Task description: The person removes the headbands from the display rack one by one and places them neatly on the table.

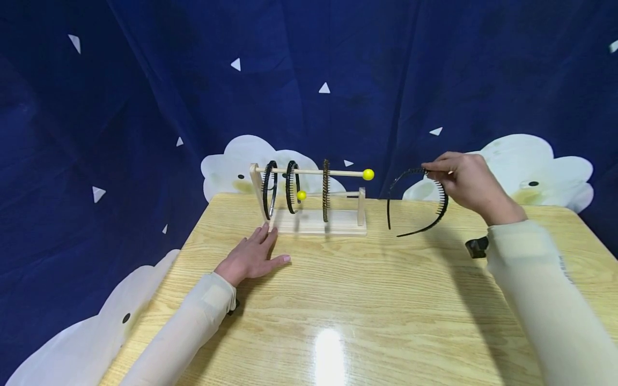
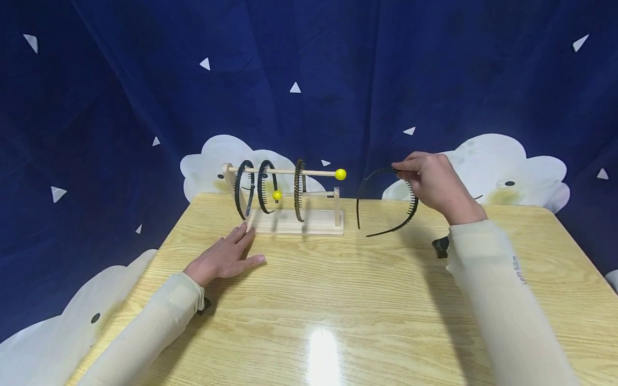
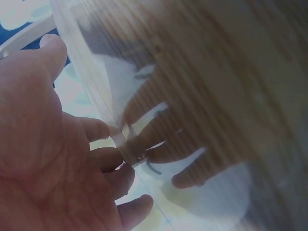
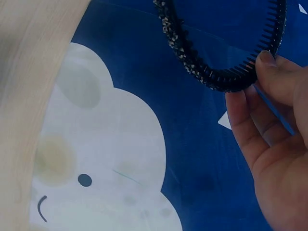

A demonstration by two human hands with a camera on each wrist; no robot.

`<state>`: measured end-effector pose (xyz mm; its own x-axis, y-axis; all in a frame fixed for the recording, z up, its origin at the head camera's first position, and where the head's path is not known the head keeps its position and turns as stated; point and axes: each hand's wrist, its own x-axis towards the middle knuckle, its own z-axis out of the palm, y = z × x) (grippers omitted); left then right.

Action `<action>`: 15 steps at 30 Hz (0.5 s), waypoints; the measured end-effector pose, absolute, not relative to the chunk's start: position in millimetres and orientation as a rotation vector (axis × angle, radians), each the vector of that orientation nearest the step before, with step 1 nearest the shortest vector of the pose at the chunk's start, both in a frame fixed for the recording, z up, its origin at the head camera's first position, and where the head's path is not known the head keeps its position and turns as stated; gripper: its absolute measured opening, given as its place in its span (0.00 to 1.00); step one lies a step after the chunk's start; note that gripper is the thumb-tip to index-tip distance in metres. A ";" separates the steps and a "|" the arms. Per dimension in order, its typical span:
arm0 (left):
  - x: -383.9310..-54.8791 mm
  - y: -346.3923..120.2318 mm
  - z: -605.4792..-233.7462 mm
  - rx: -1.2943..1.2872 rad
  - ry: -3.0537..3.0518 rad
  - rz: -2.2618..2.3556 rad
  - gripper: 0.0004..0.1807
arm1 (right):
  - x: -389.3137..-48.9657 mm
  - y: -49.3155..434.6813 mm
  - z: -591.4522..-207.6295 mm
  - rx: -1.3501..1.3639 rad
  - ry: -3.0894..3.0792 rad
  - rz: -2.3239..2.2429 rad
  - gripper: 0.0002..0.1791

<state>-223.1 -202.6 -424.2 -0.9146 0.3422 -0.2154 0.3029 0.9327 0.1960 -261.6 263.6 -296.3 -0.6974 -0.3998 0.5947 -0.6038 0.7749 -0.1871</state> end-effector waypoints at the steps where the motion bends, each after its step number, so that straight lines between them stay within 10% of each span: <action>1: -223.0 -202.5 -423.9 0.480 2.843 0.233 0.51 | -262.3 263.5 -297.8 0.746 -2.432 0.505 0.13; 15: -221.6 -201.0 -422.6 0.476 2.837 0.222 0.51 | -269.3 262.3 -321.9 0.678 -2.614 0.657 0.07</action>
